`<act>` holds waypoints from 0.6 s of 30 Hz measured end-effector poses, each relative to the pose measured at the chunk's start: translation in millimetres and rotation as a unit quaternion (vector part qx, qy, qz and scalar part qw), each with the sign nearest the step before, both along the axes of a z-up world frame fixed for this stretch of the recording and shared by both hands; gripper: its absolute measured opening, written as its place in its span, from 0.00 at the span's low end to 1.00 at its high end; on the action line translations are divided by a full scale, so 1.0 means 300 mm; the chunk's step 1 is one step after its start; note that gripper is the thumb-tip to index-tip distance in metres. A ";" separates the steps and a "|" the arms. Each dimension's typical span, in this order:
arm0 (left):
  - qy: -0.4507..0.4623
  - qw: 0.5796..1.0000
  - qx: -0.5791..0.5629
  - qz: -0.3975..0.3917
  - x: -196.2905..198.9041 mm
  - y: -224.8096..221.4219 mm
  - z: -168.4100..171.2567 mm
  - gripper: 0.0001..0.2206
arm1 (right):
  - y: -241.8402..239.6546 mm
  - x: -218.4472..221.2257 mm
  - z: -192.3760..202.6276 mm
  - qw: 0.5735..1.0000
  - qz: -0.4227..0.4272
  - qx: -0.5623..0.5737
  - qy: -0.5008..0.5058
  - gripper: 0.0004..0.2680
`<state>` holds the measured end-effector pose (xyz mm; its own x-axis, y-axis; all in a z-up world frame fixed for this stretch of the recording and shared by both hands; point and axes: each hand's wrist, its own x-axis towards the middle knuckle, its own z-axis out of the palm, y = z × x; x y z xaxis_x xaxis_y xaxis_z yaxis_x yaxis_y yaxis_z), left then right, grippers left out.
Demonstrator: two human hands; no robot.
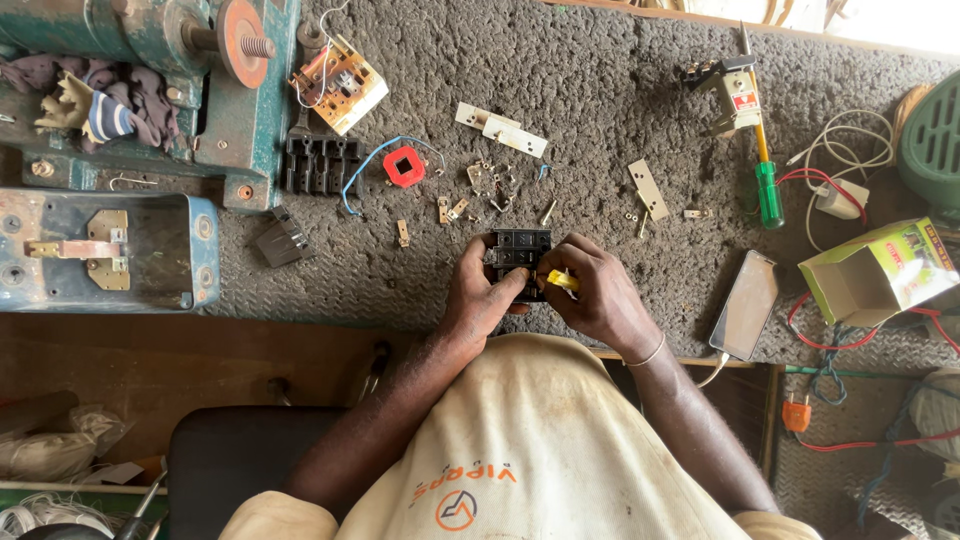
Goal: The person disassembles and reassembles small electrical components on a workbench, using a yellow-handled screwdriver to remove and tighten screws. They handle multiple small metal and plastic parts, including a black plastic housing and a beige ceramic component, arranging them on the bench.
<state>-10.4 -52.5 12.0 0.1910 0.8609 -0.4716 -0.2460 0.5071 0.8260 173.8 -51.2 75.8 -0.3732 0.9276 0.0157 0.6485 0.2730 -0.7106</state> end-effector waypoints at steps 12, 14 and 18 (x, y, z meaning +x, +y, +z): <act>0.005 1.000 0.021 -0.009 -0.006 0.014 0.012 0.19 | -0.023 0.045 -0.079 0.993 -0.022 0.108 -0.037 0.09; -0.001 1.000 0.016 -0.013 -0.007 0.014 0.010 0.19 | -0.022 0.051 -0.082 0.993 -0.009 0.112 -0.037 0.09; -0.019 0.999 0.010 -0.024 -0.006 0.015 0.005 0.19 | -0.020 0.065 -0.090 0.991 0.026 0.127 -0.044 0.12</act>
